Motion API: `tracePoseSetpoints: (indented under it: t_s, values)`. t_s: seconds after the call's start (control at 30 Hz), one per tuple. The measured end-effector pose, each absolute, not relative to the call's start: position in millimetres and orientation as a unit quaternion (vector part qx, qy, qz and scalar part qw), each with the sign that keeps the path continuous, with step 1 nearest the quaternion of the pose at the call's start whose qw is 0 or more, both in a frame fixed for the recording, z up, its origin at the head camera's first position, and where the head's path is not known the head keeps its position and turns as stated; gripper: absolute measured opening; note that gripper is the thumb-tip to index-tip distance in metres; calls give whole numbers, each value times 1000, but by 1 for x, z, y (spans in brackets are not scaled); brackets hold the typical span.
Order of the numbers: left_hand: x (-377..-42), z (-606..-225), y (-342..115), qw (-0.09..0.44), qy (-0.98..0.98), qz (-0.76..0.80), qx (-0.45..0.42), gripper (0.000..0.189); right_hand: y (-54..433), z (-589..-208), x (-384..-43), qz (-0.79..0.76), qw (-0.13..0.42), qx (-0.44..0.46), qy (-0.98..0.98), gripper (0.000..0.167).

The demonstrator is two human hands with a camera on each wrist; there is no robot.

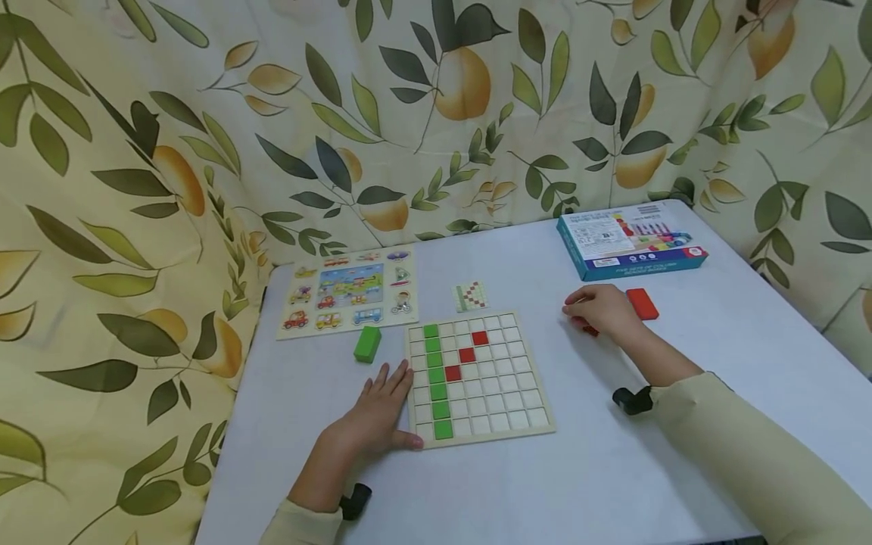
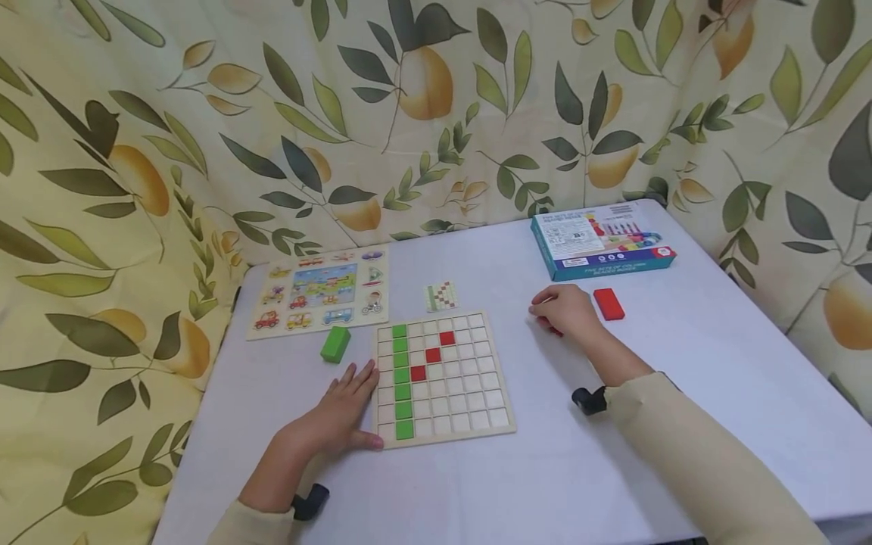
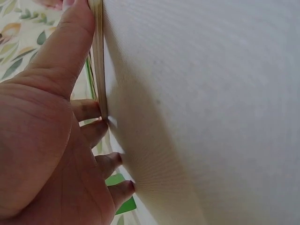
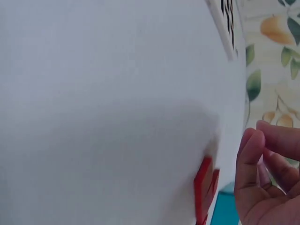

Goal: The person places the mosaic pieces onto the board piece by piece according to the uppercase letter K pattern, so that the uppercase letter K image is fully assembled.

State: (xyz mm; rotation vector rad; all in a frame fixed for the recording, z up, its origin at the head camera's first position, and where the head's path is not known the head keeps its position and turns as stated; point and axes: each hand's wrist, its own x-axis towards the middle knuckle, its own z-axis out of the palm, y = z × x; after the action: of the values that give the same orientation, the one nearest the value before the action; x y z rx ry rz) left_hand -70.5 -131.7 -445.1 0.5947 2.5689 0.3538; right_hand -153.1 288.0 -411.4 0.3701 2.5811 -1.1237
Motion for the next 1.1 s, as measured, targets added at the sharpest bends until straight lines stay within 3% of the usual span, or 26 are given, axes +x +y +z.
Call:
tracePoseSetpoints:
  t_s: [0.67, 1.1]
  values:
    - [-72, -449, -132, 241, 937, 128, 219, 122, 349, -409, -144, -372, 148, 195, 895, 51]
    - [-72, -448, -133, 245, 935, 137, 216, 122, 346, -416, -145, -307, 131, 190, 923, 40]
